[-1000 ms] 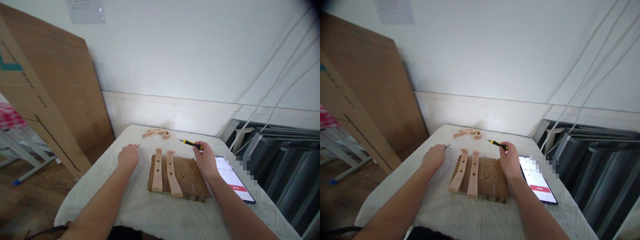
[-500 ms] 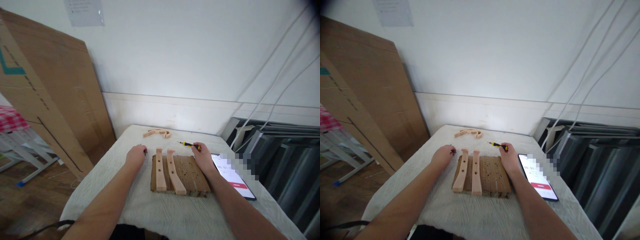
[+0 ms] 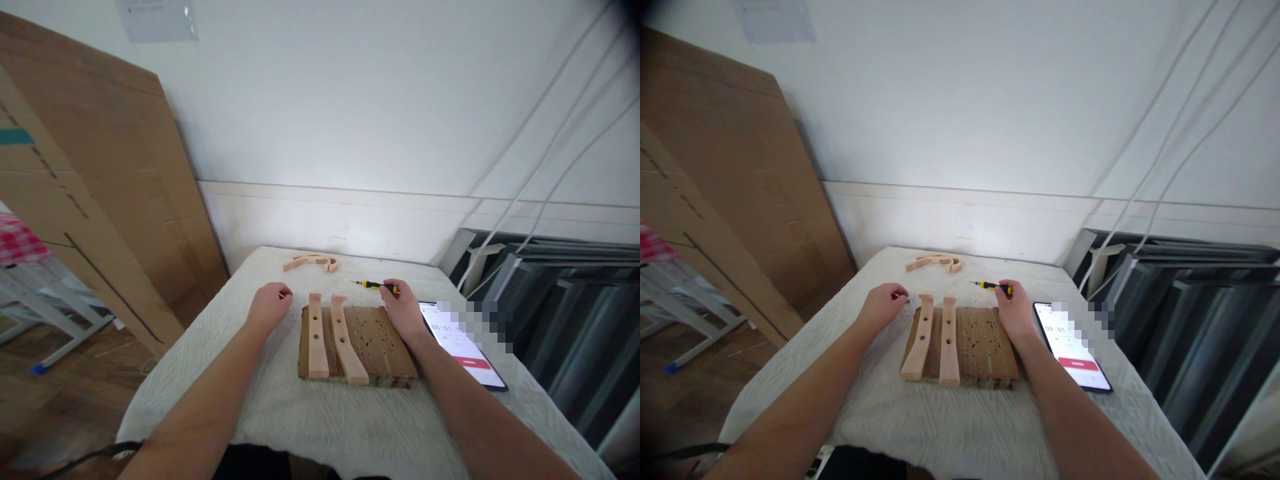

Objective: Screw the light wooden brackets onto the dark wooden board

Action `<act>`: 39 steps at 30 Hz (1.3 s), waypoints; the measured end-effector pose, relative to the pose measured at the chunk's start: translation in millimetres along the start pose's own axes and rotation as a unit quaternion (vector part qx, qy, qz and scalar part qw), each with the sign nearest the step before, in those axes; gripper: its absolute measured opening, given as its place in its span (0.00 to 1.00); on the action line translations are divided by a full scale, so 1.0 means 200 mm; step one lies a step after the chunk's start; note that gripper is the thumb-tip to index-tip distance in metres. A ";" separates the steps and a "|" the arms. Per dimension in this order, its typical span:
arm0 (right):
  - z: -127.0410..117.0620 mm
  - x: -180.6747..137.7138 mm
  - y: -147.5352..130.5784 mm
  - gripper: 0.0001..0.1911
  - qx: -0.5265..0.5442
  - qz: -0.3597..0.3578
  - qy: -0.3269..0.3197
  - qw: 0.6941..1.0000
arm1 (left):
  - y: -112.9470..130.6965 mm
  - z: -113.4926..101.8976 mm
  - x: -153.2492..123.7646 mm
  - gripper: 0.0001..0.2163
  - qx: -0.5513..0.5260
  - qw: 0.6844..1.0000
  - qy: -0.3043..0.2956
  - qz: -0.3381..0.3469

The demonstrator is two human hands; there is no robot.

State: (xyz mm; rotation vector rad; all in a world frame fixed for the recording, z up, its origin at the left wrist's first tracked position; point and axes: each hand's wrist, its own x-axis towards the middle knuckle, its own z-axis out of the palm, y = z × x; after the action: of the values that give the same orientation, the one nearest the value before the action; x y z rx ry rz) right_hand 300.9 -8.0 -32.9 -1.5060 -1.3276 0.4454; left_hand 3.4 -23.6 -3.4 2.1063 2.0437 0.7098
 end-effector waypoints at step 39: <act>-0.02 -0.05 -0.09 0.17 0.002 -0.051 -0.017 0.999 | 0.06 0.02 -0.02 0.11 0.094 0.992 0.026 0.076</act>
State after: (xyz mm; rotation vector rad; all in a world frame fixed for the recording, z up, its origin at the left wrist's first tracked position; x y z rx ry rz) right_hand 292.1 -21.9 -19.2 -1.4265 -1.4216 0.4099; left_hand 15.8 -26.8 -3.8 2.3925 2.0667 0.6199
